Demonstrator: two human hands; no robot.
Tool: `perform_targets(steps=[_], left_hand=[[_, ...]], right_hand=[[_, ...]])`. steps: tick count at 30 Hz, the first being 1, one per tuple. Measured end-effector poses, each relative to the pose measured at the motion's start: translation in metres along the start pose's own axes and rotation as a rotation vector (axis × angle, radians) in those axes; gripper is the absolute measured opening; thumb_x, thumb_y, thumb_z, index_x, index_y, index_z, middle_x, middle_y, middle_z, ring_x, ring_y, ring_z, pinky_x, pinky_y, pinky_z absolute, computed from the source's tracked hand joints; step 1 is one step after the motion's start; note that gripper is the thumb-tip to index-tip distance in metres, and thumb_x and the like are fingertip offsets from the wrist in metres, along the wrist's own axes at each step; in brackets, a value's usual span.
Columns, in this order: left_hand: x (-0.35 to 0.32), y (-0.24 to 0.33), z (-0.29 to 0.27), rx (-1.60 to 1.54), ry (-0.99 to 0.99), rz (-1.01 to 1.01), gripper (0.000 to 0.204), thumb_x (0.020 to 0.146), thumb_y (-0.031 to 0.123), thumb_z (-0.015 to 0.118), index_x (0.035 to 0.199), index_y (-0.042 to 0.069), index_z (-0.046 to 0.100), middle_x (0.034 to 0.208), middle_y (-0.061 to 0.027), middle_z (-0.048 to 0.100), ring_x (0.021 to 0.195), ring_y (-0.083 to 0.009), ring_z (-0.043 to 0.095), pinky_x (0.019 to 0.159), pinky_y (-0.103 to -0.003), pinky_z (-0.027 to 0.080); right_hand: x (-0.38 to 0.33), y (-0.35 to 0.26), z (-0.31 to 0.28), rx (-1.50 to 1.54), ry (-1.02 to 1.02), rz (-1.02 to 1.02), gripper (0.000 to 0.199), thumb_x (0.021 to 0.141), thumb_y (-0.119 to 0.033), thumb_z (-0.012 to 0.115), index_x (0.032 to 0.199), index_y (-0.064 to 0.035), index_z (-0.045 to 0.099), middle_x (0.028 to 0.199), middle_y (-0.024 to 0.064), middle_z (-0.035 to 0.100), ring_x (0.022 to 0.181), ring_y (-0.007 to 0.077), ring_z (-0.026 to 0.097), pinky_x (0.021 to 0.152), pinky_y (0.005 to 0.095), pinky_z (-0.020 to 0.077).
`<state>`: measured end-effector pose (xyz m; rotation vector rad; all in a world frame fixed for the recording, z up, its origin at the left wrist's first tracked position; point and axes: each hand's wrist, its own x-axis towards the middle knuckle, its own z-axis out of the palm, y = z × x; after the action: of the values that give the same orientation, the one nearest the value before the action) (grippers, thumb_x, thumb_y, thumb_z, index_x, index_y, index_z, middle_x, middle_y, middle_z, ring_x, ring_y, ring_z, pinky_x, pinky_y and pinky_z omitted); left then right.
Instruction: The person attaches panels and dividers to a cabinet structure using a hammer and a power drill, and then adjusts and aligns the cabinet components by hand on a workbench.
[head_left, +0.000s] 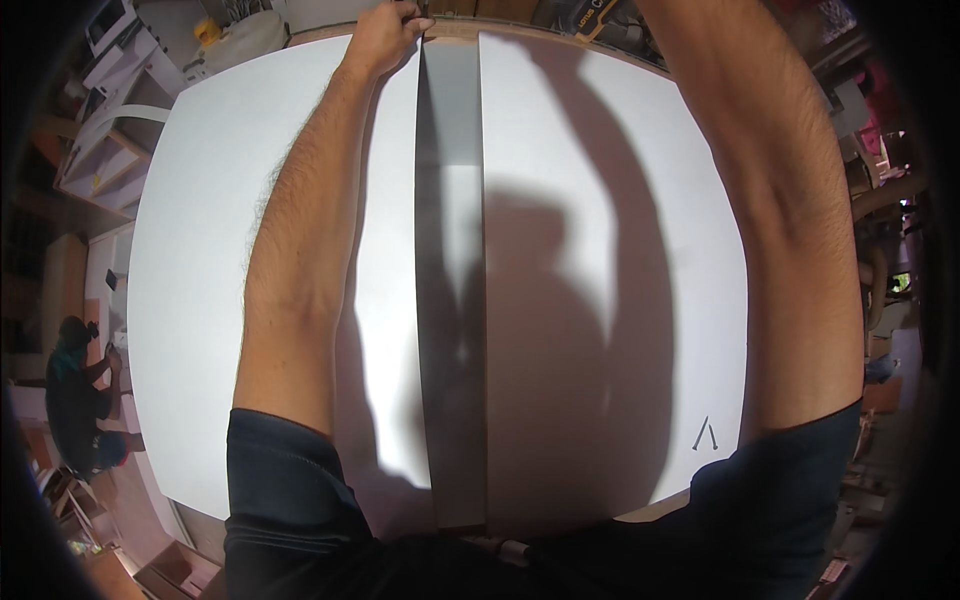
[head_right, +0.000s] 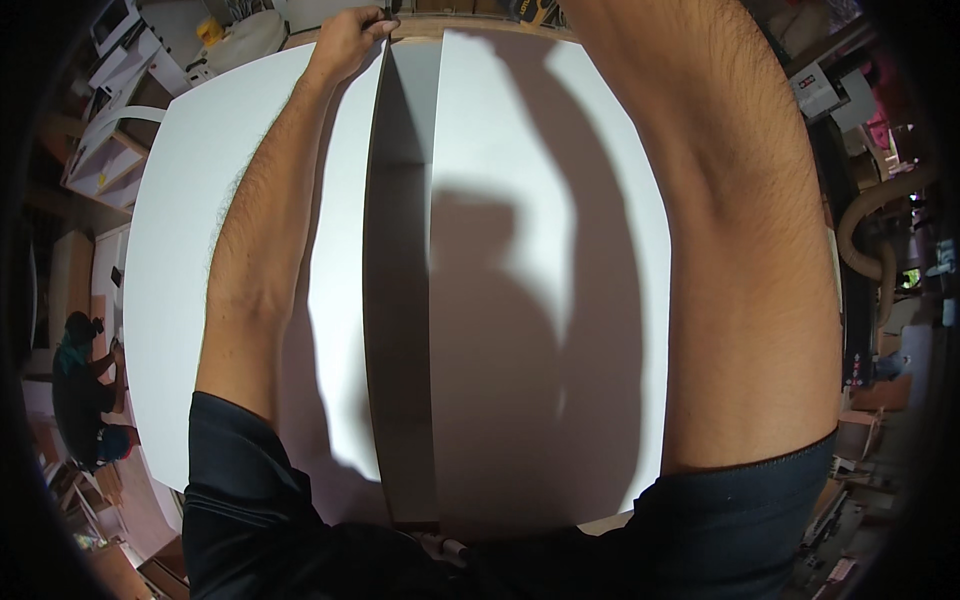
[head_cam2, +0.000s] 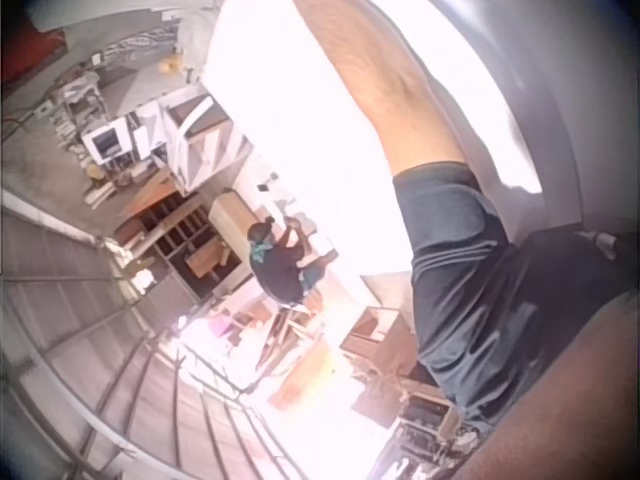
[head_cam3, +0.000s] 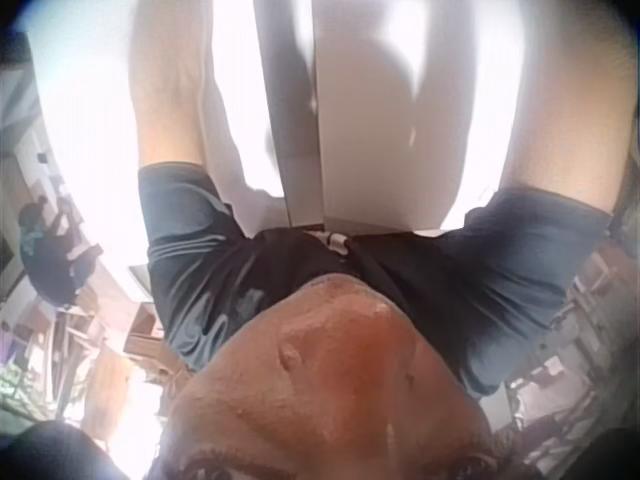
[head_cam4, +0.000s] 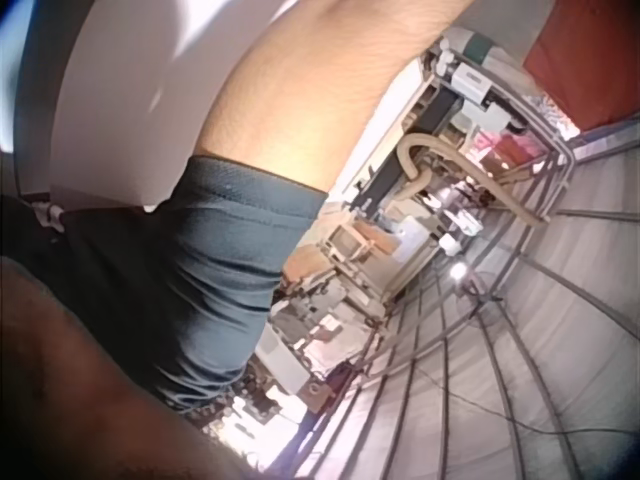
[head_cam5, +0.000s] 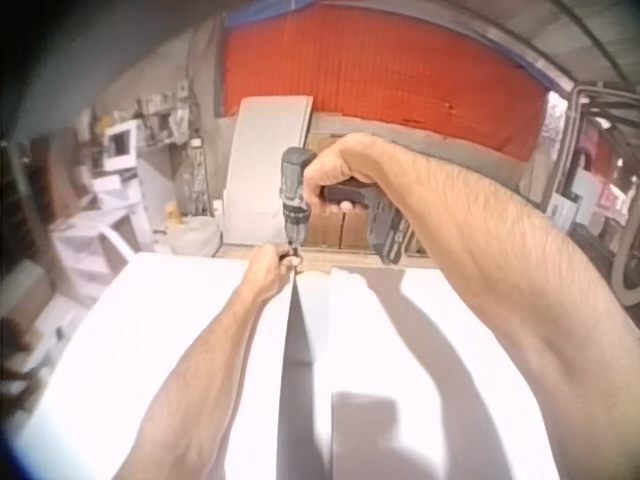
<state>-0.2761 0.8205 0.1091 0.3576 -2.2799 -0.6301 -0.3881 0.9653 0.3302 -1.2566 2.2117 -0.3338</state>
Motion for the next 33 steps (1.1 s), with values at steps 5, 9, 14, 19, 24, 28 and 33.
perform_targets(steps=[5, 9, 14, 19, 24, 28, 33], left_hand=[[-0.002, 0.000, -0.001, -0.022, 0.057, 0.053, 0.017, 0.091, 0.014, 0.069, 0.088, -0.001, 0.076, 0.081, -0.0227, 0.072, 0.075, -0.0337, 0.073, 0.073, -0.043, 0.054], [0.000, -0.001, -0.002, -0.002, 0.036, 0.049, 0.018, 0.091, 0.015, 0.069, 0.087, -0.001, 0.076, 0.080, -0.0230, 0.072, 0.076, -0.0336, 0.073, 0.074, -0.043, 0.055], [0.001, 0.004, -0.004, 0.002, 0.024, -0.030, 0.019, 0.091, 0.017, 0.071, 0.088, -0.001, 0.077, 0.080, -0.0237, 0.072, 0.076, -0.0339, 0.073, 0.073, -0.043, 0.054], [0.002, 0.007, -0.006, 0.037, 0.004, -0.056, 0.021, 0.092, 0.018, 0.072, 0.090, -0.001, 0.077, 0.081, -0.0251, 0.071, 0.076, -0.0347, 0.073, 0.073, -0.044, 0.054], [0.004, 0.006, -0.005, 0.061, 0.022, -0.057, 0.021, 0.092, 0.018, 0.072, 0.090, -0.002, 0.077, 0.080, -0.0260, 0.070, 0.076, -0.0351, 0.073, 0.073, -0.045, 0.054], [0.005, 0.007, -0.005, 0.049, 0.010, -0.065, 0.020, 0.093, 0.016, 0.072, 0.090, -0.003, 0.076, 0.079, -0.0262, 0.070, 0.076, -0.0338, 0.073, 0.072, -0.044, 0.054], [0.005, 0.008, -0.006, 0.014, 0.004, -0.083, 0.021, 0.094, 0.016, 0.071, 0.090, -0.004, 0.075, 0.079, -0.0252, 0.071, 0.075, -0.0320, 0.073, 0.072, -0.043, 0.055]], right_hand=[[0.002, 0.000, 0.002, -0.005, -0.005, -0.002, 0.011, 0.083, -0.012, 0.068, 0.073, -0.0081, 0.065, 0.061, 0.0042, 0.060, 0.047, 0.0157, 0.056, 0.049, 0.0369, 0.0492], [0.005, 0.000, 0.003, -0.004, -0.009, -0.005, 0.011, 0.083, -0.012, 0.068, 0.073, -0.0079, 0.065, 0.061, 0.0044, 0.060, 0.047, 0.0159, 0.056, 0.049, 0.0370, 0.0492], [0.008, -0.002, 0.002, -0.010, -0.013, -0.003, 0.010, 0.083, -0.012, 0.068, 0.074, -0.0077, 0.065, 0.061, 0.0047, 0.061, 0.048, 0.0161, 0.056, 0.049, 0.0371, 0.0492], [0.010, -0.003, 0.001, -0.010, -0.015, -0.002, 0.010, 0.083, -0.012, 0.068, 0.074, -0.0075, 0.065, 0.061, 0.0050, 0.061, 0.048, 0.0163, 0.056, 0.049, 0.0373, 0.0492], [0.011, -0.004, 0.001, -0.012, -0.018, -0.004, 0.010, 0.082, -0.012, 0.068, 0.074, -0.0072, 0.066, 0.061, 0.0053, 0.061, 0.048, 0.0165, 0.056, 0.049, 0.0374, 0.0492], [0.013, -0.005, 0.000, -0.012, -0.019, -0.003, 0.010, 0.082, -0.011, 0.068, 0.074, -0.0071, 0.066, 0.062, 0.0055, 0.061, 0.048, 0.0167, 0.056, 0.049, 0.0375, 0.0492], [0.015, -0.005, -0.001, -0.011, -0.021, -0.004, 0.010, 0.082, -0.011, 0.068, 0.074, -0.0068, 0.066, 0.062, 0.0058, 0.061, 0.048, 0.0169, 0.057, 0.049, 0.0376, 0.0492]])
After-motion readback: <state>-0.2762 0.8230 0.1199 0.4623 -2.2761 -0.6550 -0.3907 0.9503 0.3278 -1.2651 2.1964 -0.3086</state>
